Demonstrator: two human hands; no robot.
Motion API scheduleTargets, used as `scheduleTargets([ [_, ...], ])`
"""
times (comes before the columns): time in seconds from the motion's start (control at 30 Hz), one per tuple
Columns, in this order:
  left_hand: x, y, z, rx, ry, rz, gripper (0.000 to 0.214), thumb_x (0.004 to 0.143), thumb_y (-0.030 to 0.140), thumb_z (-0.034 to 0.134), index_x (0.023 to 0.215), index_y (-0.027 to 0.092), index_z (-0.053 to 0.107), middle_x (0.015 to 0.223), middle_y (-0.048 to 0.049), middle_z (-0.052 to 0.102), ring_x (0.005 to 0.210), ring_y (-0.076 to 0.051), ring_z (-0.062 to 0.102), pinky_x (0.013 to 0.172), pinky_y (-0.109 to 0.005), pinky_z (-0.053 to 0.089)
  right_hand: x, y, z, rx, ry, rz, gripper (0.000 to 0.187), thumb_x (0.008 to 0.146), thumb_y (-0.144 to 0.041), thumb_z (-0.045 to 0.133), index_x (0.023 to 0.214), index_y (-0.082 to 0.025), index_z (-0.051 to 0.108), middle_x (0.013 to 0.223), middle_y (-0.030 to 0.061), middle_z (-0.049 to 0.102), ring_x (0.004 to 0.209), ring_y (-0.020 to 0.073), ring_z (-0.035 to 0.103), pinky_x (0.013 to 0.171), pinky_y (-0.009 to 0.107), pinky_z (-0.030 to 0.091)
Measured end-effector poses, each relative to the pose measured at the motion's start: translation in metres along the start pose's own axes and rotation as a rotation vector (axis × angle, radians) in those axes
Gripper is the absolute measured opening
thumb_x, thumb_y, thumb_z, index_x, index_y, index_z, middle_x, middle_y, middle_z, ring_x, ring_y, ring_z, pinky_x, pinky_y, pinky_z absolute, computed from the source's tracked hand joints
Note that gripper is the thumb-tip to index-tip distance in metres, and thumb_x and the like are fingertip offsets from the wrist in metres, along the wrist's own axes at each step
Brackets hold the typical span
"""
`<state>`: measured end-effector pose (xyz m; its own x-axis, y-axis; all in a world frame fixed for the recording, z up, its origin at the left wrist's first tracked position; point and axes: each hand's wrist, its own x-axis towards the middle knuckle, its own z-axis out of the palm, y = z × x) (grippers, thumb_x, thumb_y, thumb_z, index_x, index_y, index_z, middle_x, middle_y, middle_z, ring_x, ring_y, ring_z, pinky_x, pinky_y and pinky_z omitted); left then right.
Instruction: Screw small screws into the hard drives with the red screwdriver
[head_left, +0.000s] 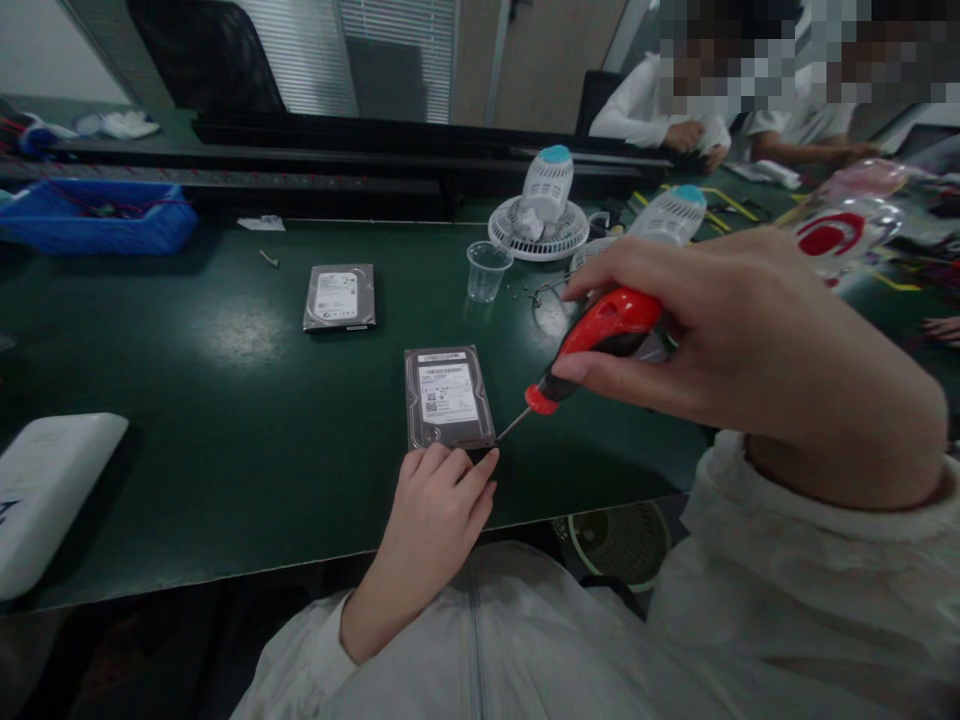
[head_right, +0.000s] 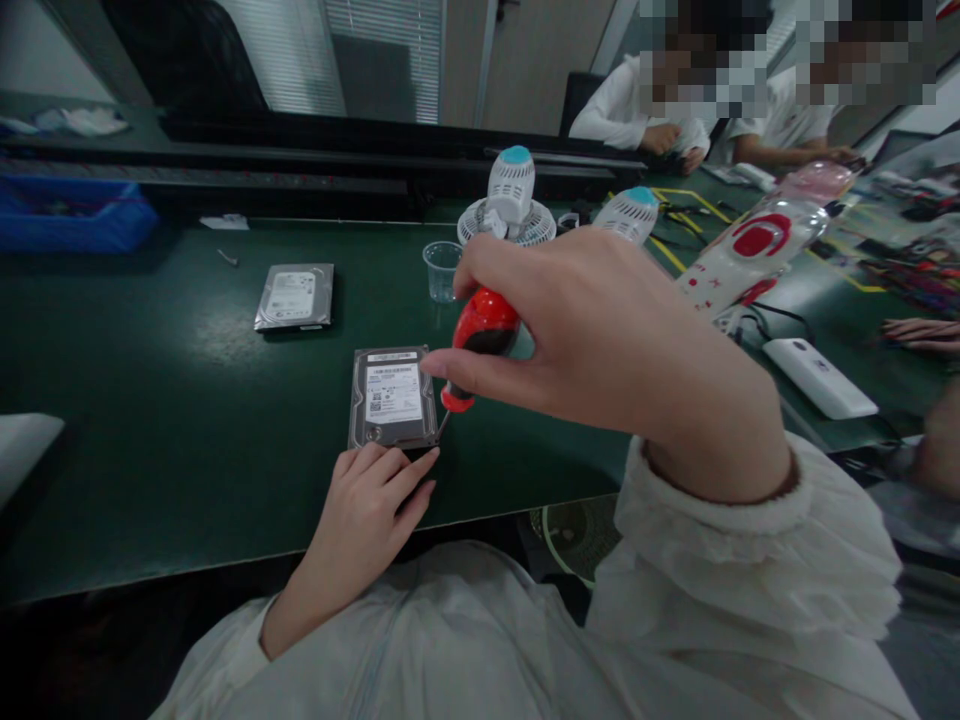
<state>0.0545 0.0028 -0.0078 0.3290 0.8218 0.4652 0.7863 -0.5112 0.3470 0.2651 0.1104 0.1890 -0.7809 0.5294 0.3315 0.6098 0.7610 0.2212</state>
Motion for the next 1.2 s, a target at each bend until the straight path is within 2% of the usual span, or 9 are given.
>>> scheduleTargets([
  [0.1, 0.001, 0.0, 0.0, 0.007, -0.01, -0.005, 0.028, 0.102, 0.015, 0.067, 0.129, 0.016, 0.075, 0.091, -0.0046, 0.073, 0.088, -0.025, 0.061, 0.077, -0.041, 0.04, -0.001, 0.001, -0.003, 0.167, -0.049, -0.061, 0.058, 0.112, -0.064, 0.035, 0.132, -0.014, 0.056, 0.096, 0.0054, 0.071, 0.071, 0.0172, 0.062, 0.066, 0.033, 0.041],
  [0.2, 0.002, 0.001, 0.0, 0.008, -0.018, -0.01, 0.028, 0.103, 0.015, 0.066, 0.13, 0.016, 0.075, 0.091, -0.0049, 0.073, 0.088, -0.025, 0.061, 0.077, -0.041, 0.04, -0.002, 0.001, -0.007, 0.324, -0.101, -0.096, 0.041, 0.111, -0.047, 0.039, 0.135, -0.015, 0.051, 0.097, 0.0024, 0.069, 0.072, 0.0148, 0.062, 0.068, 0.032, 0.045],
  [0.27, 0.002, 0.001, 0.0, 0.009, -0.02, -0.013, 0.028, 0.103, 0.015, 0.065, 0.13, 0.016, 0.075, 0.091, -0.005, 0.073, 0.088, -0.025, 0.062, 0.077, -0.041, 0.04, -0.002, 0.0, -0.007, 0.367, -0.089, -0.106, 0.033, 0.109, -0.04, 0.044, 0.131, -0.017, 0.052, 0.097, 0.0012, 0.07, 0.071, 0.0133, 0.062, 0.067, 0.031, 0.045],
  [0.43, 0.001, 0.001, 0.0, 0.013, -0.015, -0.01, 0.029, 0.101, 0.014, 0.069, 0.129, 0.016, 0.075, 0.091, -0.0049, 0.073, 0.088, -0.025, 0.062, 0.075, -0.04, 0.04, -0.002, -0.002, -0.006, 0.265, -0.026, -0.068, 0.027, 0.11, -0.048, 0.054, 0.113, -0.021, 0.058, 0.094, 0.0005, 0.07, 0.064, 0.0108, 0.056, 0.063, 0.03, 0.038],
  [0.57, 0.001, 0.001, 0.0, 0.017, -0.02, -0.015, 0.031, 0.1, 0.014, 0.07, 0.13, 0.017, 0.075, 0.092, -0.0045, 0.073, 0.089, -0.025, 0.062, 0.076, -0.041, 0.042, -0.001, -0.001, -0.008, 0.293, -0.079, -0.099, 0.025, 0.107, -0.041, 0.051, 0.116, -0.019, 0.059, 0.089, 0.0014, 0.067, 0.066, 0.0136, 0.055, 0.063, 0.031, 0.036],
  [0.7, 0.001, 0.0, 0.001, 0.018, -0.026, -0.013, 0.03, 0.1, 0.015, 0.07, 0.13, 0.016, 0.075, 0.092, -0.0044, 0.074, 0.088, -0.025, 0.062, 0.076, -0.041, 0.042, -0.001, -0.002, -0.012, 0.347, -0.09, -0.102, 0.02, 0.103, -0.03, 0.05, 0.115, -0.017, 0.06, 0.087, 0.0006, 0.065, 0.064, 0.012, 0.051, 0.063, 0.032, 0.037],
  [0.87, 0.001, 0.0, 0.0, 0.003, -0.015, -0.006, 0.03, 0.101, 0.014, 0.069, 0.13, 0.015, 0.075, 0.092, -0.0043, 0.073, 0.088, -0.025, 0.061, 0.076, -0.04, 0.04, -0.002, -0.001, -0.013, 0.337, -0.064, -0.113, 0.021, 0.109, -0.036, 0.05, 0.117, -0.02, 0.06, 0.079, -0.0037, 0.066, 0.058, 0.0088, 0.046, 0.06, 0.029, 0.034],
  [1.0, 0.001, 0.001, -0.001, 0.008, -0.018, -0.007, 0.03, 0.102, 0.014, 0.068, 0.131, 0.015, 0.074, 0.091, -0.0041, 0.072, 0.087, -0.025, 0.061, 0.076, -0.041, 0.041, -0.001, 0.0, -0.011, 0.331, -0.084, -0.127, 0.019, 0.108, -0.037, 0.055, 0.106, -0.02, 0.064, 0.063, -0.0072, 0.055, 0.052, 0.0079, 0.041, 0.056, 0.029, 0.028],
  [1.2, 0.001, 0.0, 0.0, 0.017, -0.019, -0.004, 0.031, 0.102, 0.015, 0.068, 0.131, 0.015, 0.074, 0.091, -0.0042, 0.073, 0.087, -0.025, 0.061, 0.076, -0.041, 0.04, -0.002, -0.001, -0.012, 0.358, -0.1, -0.113, 0.021, 0.108, -0.036, 0.055, 0.105, -0.018, 0.065, 0.062, -0.0067, 0.055, 0.051, 0.0075, 0.04, 0.056, 0.029, 0.029],
])
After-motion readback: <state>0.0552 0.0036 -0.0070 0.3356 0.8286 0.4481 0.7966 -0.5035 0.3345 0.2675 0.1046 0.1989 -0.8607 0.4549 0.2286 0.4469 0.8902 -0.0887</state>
